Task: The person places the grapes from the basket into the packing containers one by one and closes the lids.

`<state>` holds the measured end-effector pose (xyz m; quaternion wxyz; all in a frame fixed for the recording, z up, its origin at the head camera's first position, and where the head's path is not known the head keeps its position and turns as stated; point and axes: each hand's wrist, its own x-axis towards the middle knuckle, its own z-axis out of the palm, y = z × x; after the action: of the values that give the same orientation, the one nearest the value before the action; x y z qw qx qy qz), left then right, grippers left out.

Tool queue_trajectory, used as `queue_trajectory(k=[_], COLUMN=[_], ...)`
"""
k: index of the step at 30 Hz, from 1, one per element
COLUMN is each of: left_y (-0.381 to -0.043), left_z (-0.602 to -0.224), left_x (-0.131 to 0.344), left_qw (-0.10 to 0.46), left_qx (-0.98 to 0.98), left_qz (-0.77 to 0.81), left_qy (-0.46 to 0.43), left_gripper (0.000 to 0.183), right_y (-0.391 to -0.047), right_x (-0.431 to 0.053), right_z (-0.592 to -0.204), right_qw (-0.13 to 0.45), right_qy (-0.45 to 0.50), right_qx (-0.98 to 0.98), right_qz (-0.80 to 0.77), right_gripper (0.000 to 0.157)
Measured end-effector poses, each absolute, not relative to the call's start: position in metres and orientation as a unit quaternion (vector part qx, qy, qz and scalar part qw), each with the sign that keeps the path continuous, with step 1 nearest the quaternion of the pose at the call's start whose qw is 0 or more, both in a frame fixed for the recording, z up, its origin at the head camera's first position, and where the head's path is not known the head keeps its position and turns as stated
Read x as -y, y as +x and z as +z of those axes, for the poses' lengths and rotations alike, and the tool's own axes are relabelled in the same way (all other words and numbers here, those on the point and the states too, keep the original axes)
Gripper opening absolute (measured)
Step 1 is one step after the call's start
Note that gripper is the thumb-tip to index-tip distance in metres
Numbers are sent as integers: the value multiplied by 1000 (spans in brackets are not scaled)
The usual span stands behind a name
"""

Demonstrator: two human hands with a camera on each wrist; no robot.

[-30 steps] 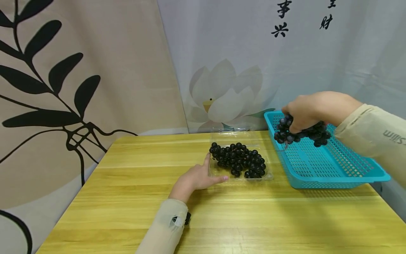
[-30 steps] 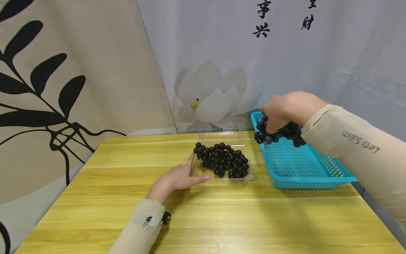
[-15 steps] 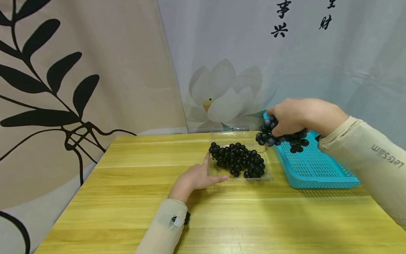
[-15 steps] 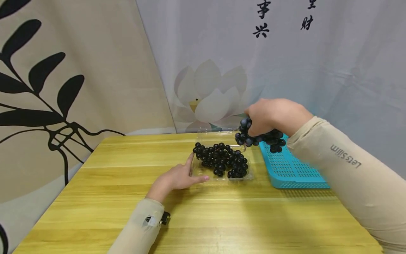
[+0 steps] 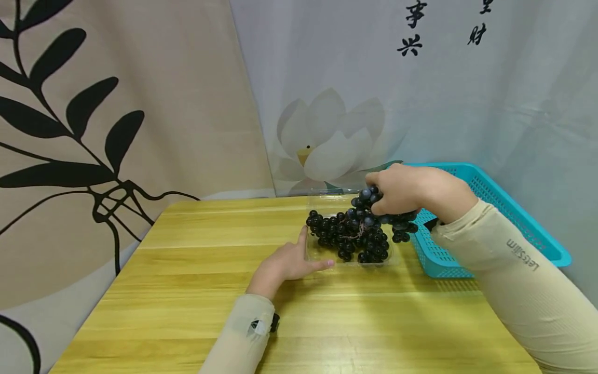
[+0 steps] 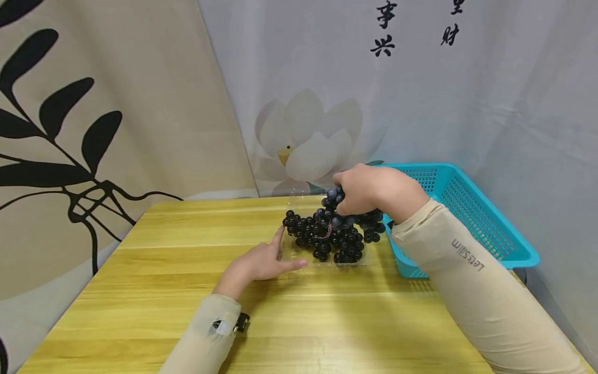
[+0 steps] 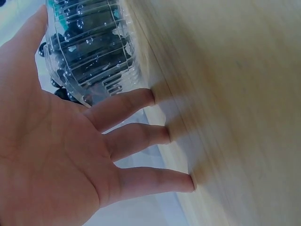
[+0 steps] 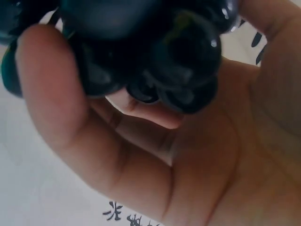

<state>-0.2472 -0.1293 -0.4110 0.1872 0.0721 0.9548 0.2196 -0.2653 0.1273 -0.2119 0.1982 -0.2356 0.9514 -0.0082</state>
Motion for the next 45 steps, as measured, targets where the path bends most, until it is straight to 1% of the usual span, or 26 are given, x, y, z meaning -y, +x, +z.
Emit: queue_trajectory(k=[7, 13, 19, 24, 26, 29, 33, 38, 40, 45], left_y=[-247, -248, -248, -247, -247, -247, -247, -247, -247, -246], left_z=[-409, -409, -409, -408, -409, -409, -411, -411, -411, -410], left_x=[129, 130, 130, 128, 128, 127, 128, 128, 128, 129], left_qw=[194, 201, 203, 202, 202, 198, 194, 189, 188, 187], left_qx=[-953, -951, -951, -951, -951, -953, -954, -956, -957, -958], left_qz=[222, 224, 223, 224, 226, 223, 220, 216, 213, 208], left_qy=[68, 65, 61, 62, 63, 62, 61, 63, 63, 61], left_gripper=[131, 135, 133, 131, 131, 130, 129, 129, 129, 131], right_y=[-260, -258, -263, -269, -271, -274, -275, -273, -272, -269], right_x=[-111, -97, -85, -81, -79, -76, -72, -68, -65, -57], right_z=[-221, -233, -250, -270, -278, -289, -301, -312, -314, -318], right_qw=[204, 213, 213, 209, 209, 210, 190, 165, 157, 156], right_qy=[-234, -243, -248, -244, -240, -236, -243, -247, -246, -266], right_qx=[-950, -945, -944, -945, -945, -946, -950, -954, -956, -951], right_qz=[-34, -48, -51, -68, -72, -68, -53, -39, -30, -33], right_gripper=[70, 72, 69, 56, 54, 62, 72, 72, 69, 43])
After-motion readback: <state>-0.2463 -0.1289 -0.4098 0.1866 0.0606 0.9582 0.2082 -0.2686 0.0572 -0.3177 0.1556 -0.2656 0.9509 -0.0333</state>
